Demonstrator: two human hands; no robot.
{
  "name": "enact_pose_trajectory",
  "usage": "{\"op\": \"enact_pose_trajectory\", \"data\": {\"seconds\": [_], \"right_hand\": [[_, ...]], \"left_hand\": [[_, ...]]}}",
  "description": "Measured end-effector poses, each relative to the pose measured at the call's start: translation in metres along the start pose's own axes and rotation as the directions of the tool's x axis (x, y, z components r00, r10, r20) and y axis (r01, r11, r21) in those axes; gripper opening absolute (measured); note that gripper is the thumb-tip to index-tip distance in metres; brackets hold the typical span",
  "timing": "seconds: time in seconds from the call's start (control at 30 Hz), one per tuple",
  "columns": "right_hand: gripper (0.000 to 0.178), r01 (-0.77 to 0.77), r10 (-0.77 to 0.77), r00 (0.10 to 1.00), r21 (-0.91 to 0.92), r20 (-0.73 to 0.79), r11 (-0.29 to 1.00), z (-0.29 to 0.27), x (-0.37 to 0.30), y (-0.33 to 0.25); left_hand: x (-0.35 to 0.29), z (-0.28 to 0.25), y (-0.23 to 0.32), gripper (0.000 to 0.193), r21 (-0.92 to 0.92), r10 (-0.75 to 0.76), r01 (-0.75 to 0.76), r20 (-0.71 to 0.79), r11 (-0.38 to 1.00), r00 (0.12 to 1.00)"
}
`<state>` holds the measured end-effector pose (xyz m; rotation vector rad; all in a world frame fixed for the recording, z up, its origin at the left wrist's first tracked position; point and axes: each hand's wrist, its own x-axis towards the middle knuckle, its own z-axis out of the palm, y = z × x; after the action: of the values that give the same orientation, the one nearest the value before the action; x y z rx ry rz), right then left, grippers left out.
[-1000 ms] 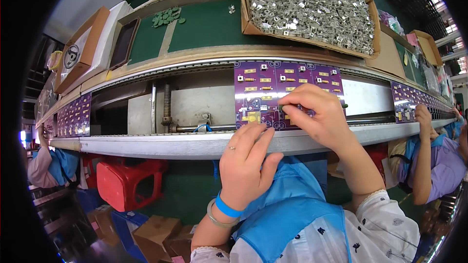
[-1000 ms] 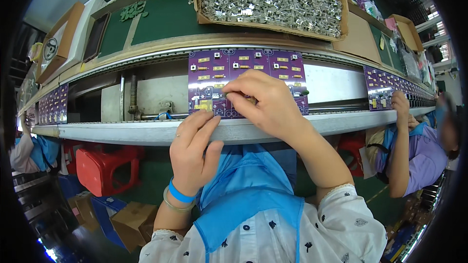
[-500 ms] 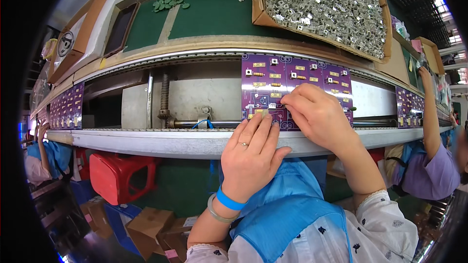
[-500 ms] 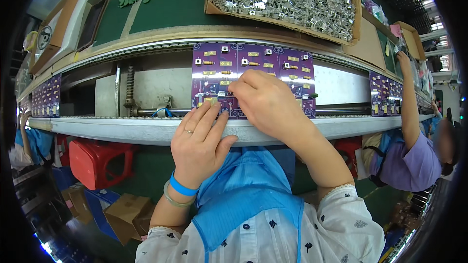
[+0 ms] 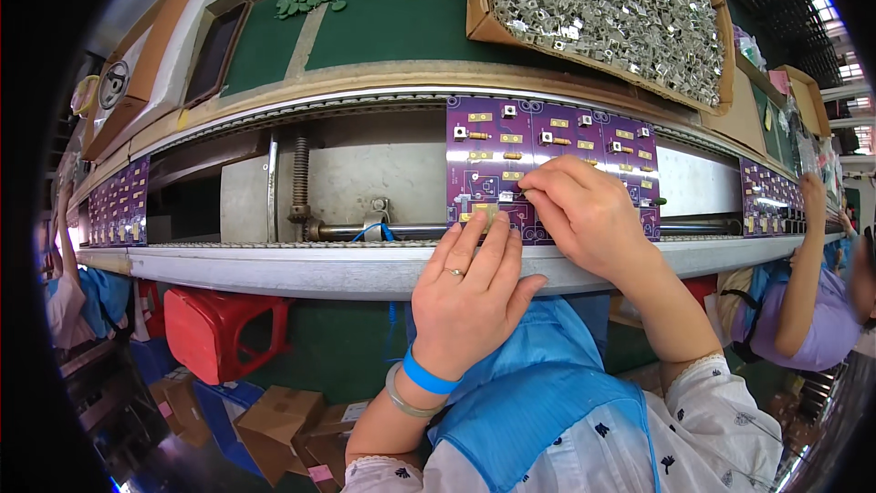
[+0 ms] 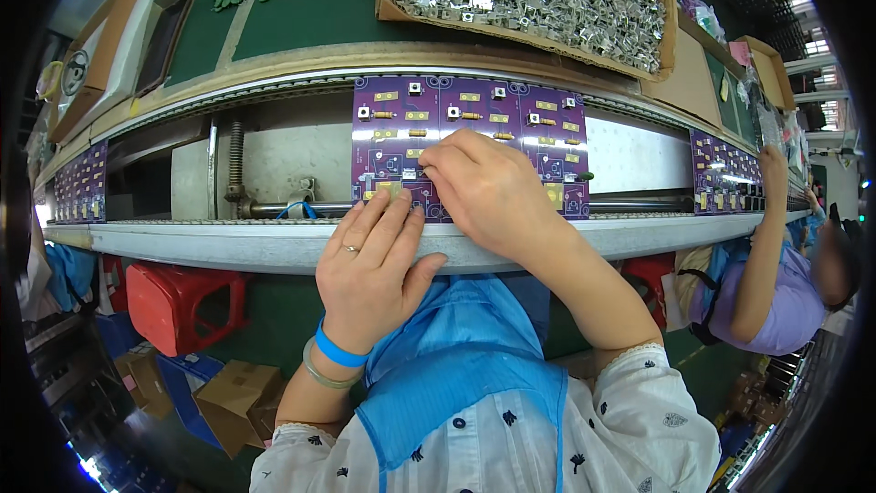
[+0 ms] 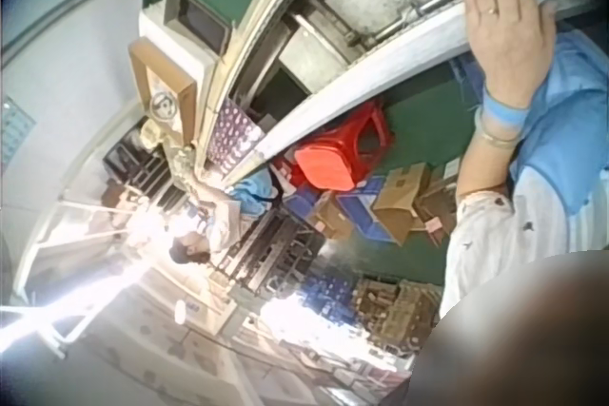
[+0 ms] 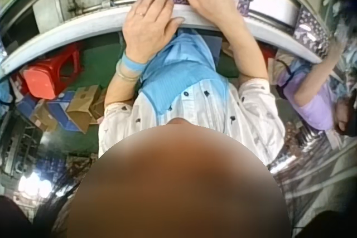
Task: The person places small silver components onto purple circuit boards on a conveyor belt. They pick components from a nearby box and press them into designated spots on the boards, repeating this process as the boards move along the line.
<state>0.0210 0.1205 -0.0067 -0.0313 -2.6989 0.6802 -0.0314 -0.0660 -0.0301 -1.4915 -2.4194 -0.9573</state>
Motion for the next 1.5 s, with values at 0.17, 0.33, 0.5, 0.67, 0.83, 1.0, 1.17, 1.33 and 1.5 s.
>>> {"op": "enact_pose_trajectory", "data": {"seconds": [0.17,0.33,0.5,0.67,0.83,1.0,1.17,1.33,1.5], "right_hand": [[0.011,0.023,-0.023,0.999,0.002,-0.033,1.000,0.003,0.000,0.001],[0.014,0.060,-0.062,0.998,-0.050,-0.023,0.997,0.005,0.000,0.000],[0.018,0.122,-0.123,0.992,-0.118,-0.001,0.985,0.006,-0.001,-0.001],[0.024,0.129,-0.128,0.992,-0.126,0.022,0.984,0.005,-0.004,-0.001],[0.021,0.005,-0.004,1.000,-0.054,0.018,0.999,-0.005,-0.006,-0.003],[0.021,0.060,-0.075,0.987,-0.102,-0.145,0.993,-0.018,0.002,-0.020],[0.018,0.283,-0.285,0.958,-0.080,-0.016,0.956,0.020,0.016,-0.053],[0.034,0.269,-0.254,0.962,-0.190,0.098,0.944,0.049,0.026,-0.051],[0.045,0.214,-0.203,0.977,-0.273,0.066,0.938,0.041,0.009,-0.036]], "left_hand": [[0.000,0.001,0.000,0.042,-0.001,0.005,-0.005,-0.002,1.000,1.000],[-0.001,0.001,0.000,0.041,0.003,0.007,-0.007,-0.002,1.000,1.000],[0.000,0.000,0.001,0.040,0.003,0.004,-0.004,-0.011,1.000,1.000],[-0.001,0.003,0.001,0.040,-0.013,0.021,-0.022,-0.065,1.000,0.998],[-0.004,0.000,0.000,0.042,-0.052,0.039,-0.044,-0.095,0.998,0.995],[-0.022,-0.019,-0.010,0.040,-0.171,-0.047,0.013,-0.195,0.985,0.980],[-0.028,-0.023,-0.024,0.047,-0.231,-0.206,0.125,-0.368,0.965,0.907],[-0.033,-0.018,-0.026,0.047,-0.161,-0.200,0.152,-0.352,0.975,0.915],[-0.035,-0.012,-0.026,0.047,-0.058,-0.160,0.149,-0.312,0.987,0.936]]}}
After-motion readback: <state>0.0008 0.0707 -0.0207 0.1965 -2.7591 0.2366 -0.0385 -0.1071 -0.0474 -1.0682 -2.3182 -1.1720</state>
